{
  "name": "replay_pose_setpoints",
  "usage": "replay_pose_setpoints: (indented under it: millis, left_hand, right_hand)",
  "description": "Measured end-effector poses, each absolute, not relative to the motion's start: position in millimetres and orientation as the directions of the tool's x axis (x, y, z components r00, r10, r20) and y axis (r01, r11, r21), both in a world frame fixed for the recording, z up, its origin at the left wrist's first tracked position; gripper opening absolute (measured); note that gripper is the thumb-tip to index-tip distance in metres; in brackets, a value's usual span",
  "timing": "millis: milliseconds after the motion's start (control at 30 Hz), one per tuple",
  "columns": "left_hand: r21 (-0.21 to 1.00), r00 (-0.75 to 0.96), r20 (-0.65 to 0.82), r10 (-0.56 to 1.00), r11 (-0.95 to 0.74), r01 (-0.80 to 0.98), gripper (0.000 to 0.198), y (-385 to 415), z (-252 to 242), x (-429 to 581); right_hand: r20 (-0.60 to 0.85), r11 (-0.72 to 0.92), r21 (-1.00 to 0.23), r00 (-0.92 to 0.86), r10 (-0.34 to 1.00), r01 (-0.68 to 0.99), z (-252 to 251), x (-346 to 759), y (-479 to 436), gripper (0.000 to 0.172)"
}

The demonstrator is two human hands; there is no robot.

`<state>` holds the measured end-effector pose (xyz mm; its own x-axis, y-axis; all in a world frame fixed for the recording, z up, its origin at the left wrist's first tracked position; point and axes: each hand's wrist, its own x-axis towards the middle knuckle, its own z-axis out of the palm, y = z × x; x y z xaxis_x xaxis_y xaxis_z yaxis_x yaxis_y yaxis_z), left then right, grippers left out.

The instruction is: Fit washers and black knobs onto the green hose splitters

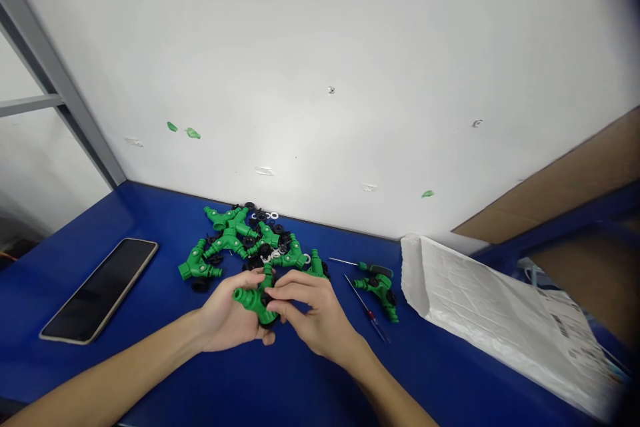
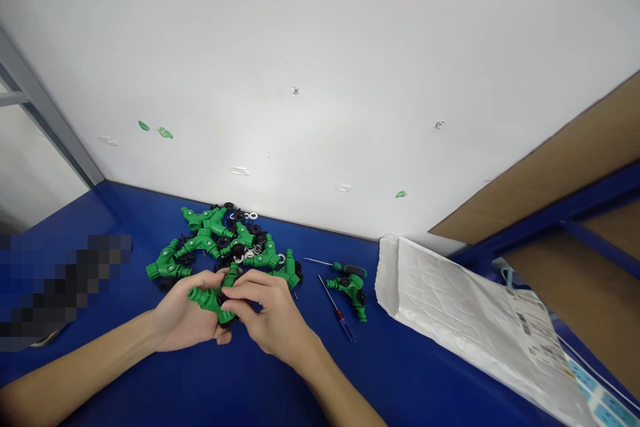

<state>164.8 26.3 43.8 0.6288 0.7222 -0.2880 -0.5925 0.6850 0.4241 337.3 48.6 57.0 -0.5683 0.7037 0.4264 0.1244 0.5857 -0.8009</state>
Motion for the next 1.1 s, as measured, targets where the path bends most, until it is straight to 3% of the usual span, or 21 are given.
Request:
replay_pose_setpoints:
  millis: [67,133,233,300,400,567,767,1100]
  left_hand:
    - [0.462,0.631,-0.227,0.742,0.653,-0.601,0.028,24,44,165]
    - [0.496,0.619,-0.193,0.761,0.620,-0.608,0.044,22,42,166]
    - [0.558,0.611,-0.171,0.773,0.587,-0.587,0.077,20,39,165]
    - [0.616,0.625,-0.181,0.760,0.583,-0.530,0.084,20,39,164]
    - [0.670,0.619,-0.232,0.750,0.585,-0.458,0.074,21,41,163]
    - [0.653,0.618,-0.304,0.725,0.631,-0.418,0.061,22,45,168]
    - [0.642,0.527,-0.323,0.786,0.591,-0.487,0.039,21,42,174]
    - [0.637,0.465,-0.426,0.776,0.622,-0.455,0.027,18,43,175]
  right_hand:
    - [0.364,0.483,-0.872,-0.549,0.753,0.083,56,339,47,0.013]
    - [0.332,0.422,-0.905,-0.542,0.772,0.046,56,340,47,0.014]
    - [0.374,0.483,-0.872,-0.531,0.760,0.078,58,340,48,0.012]
    - [0.400,0.539,-0.832,-0.531,0.747,0.131,60,340,49,0.011]
    - [0.387,0.551,-0.816,-0.543,0.745,0.174,65,340,49,0.011]
    - [0.383,0.593,-0.786,-0.614,0.690,0.176,71,342,48,0.015]
    - [0.361,0.631,-0.748,-0.674,0.645,0.203,69,340,49,0.024]
    - [0.333,0.678,-0.709,-0.757,0.563,0.193,64,338,47,0.028]
